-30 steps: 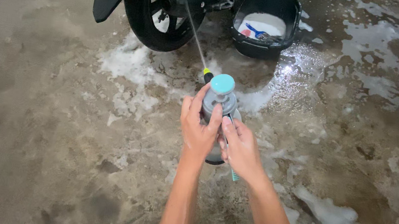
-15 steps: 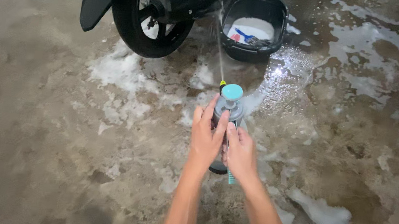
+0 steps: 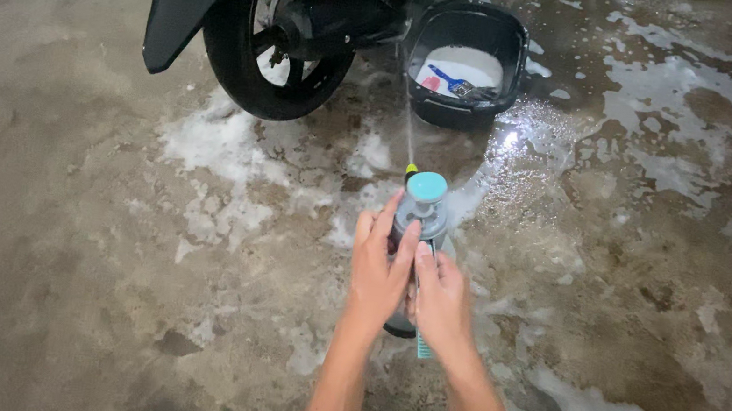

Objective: The person scrubs the rear wheel and undercarriage of a motorcycle using a blue brush and soapy water from a bucket. They then use a pressure washer to rinse the soap and dirt from the vehicle and the surrounding floor.

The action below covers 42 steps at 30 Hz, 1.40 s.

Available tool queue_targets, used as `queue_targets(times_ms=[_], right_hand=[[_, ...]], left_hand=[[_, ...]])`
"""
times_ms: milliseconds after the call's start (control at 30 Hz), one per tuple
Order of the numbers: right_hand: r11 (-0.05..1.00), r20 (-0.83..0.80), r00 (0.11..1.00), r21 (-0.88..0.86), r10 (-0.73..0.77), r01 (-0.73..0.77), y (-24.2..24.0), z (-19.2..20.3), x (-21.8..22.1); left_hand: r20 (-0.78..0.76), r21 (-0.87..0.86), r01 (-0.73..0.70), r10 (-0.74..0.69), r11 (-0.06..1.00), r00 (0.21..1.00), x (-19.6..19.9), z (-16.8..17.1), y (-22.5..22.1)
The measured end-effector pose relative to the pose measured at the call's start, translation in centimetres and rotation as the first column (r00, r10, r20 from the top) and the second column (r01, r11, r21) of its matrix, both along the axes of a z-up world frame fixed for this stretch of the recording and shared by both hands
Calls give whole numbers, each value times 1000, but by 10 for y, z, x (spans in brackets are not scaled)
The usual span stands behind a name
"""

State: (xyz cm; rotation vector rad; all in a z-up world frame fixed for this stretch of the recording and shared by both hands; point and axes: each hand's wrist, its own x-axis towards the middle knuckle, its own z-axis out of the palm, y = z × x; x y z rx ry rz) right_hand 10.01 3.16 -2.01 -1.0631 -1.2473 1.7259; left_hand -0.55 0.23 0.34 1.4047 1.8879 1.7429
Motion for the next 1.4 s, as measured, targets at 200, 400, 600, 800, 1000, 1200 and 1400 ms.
queue_targets(times_ms=[200, 400, 600, 800, 1000, 1200, 1400], right_hand=[[992, -90, 991, -56, 103, -109, -4, 5, -3], [998, -80, 995, 43, 56, -53, -14, 16, -9], [988, -58, 997, 147, 47, -38, -20, 31, -10], [981, -73, 996, 189, 57, -42, -22, 41, -9], [976, -44, 996, 205, 79, -69, -22, 45, -11], [977, -1, 996, 194, 85, -83, -20, 43, -12], [984, 8, 999, 176, 38, -39, -20, 40, -14]], left_hand=[[-84, 88, -97, 105, 991, 991, -6, 14, -11], [-22, 45, -52, 53, 998, 998, -6, 36, -20], [-61, 131, -26, 35, 991, 998, -7, 46, -20], [-84, 163, -40, 54, 986, 995, -10, 47, -22], [-91, 182, -62, 80, 981, 993, -11, 48, -25], [-50, 136, -79, 87, 988, 995, -14, 45, -25], [-78, 142, -65, 77, 988, 994, -13, 37, -19]])
